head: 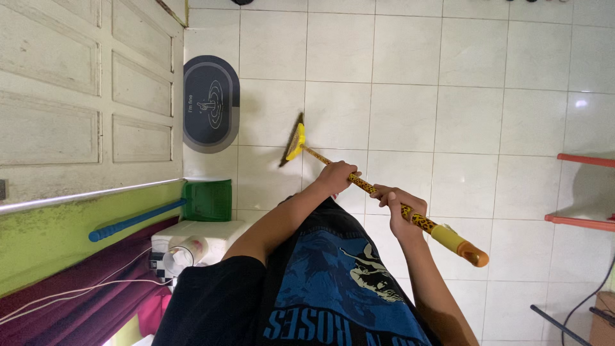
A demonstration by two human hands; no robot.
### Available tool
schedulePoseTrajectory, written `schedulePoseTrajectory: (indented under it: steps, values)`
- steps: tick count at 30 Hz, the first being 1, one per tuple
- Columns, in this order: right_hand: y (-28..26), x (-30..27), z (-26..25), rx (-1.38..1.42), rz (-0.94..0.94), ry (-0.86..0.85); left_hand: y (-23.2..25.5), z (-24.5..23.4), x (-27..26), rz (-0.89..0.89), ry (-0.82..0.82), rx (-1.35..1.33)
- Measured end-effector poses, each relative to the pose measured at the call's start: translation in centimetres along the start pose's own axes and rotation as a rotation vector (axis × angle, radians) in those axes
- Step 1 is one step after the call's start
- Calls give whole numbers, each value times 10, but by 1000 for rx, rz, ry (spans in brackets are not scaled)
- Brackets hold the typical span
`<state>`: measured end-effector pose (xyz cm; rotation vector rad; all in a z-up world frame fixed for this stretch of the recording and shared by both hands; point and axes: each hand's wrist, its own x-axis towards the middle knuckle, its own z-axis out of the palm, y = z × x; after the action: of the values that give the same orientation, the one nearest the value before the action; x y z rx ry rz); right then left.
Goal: The person sweeps a tiled floor using a broom, moving the broom head across the surface while maneuvering around various shoes and a floor mat.
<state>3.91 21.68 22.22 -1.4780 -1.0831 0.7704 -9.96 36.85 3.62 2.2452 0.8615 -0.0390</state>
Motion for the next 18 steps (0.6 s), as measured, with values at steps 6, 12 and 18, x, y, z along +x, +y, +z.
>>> schedulePoseTrajectory:
  steps: [6, 12, 18]
  values:
    - [13, 3, 14, 124, 110, 15, -32, -1, 1, 0, 57, 33]
    - [30, 10, 49, 253, 152, -25, -84, -13, -4, -52, 23, 105]
    - [30, 25, 105, 327, 275, 39, -137, -48, -15, -49, -24, 201]
